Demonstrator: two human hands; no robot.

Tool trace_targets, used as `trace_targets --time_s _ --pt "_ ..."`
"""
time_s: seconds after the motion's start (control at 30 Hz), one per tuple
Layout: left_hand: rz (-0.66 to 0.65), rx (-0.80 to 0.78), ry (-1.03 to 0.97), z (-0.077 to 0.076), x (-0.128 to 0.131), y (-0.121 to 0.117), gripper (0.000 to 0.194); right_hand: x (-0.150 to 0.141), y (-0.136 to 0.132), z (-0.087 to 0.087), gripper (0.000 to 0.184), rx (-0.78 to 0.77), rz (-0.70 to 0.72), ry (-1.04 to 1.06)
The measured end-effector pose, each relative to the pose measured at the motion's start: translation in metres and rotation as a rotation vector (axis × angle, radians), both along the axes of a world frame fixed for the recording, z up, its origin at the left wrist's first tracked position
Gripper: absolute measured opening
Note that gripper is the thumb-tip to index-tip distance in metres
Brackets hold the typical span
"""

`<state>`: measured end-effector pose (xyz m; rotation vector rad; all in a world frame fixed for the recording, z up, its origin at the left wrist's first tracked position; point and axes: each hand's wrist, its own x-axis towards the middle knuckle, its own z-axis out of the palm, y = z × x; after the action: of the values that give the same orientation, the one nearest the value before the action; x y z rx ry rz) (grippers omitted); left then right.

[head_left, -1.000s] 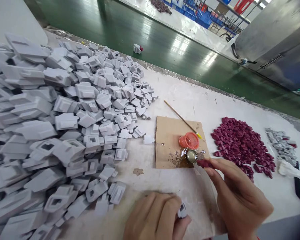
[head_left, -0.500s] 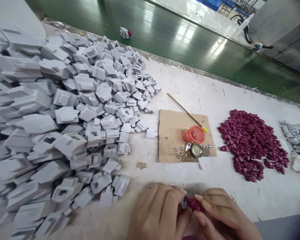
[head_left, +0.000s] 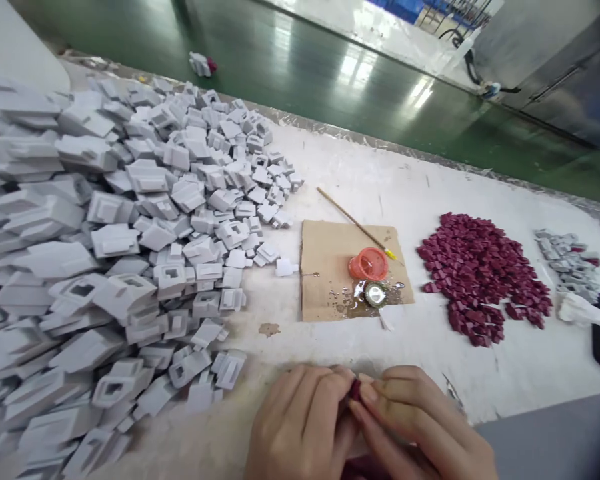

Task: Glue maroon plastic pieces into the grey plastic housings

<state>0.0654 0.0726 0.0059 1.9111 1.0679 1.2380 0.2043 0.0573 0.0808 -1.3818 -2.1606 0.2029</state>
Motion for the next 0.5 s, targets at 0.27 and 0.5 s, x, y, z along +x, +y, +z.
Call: trace_targets --time_s 0.27,0.5 --pt "0.012 0.117 0.097 -0.005 0.0 0.002 0.013 -0.002 -0.005 -0.017 0.016 0.023 -0.053 0.213" --pt "-0.203 -0.196 -0.019 0.038 -0.031 0.02 0.036 0.078 -0.026 -0.005 0.028 0.266 -0.61 0.086"
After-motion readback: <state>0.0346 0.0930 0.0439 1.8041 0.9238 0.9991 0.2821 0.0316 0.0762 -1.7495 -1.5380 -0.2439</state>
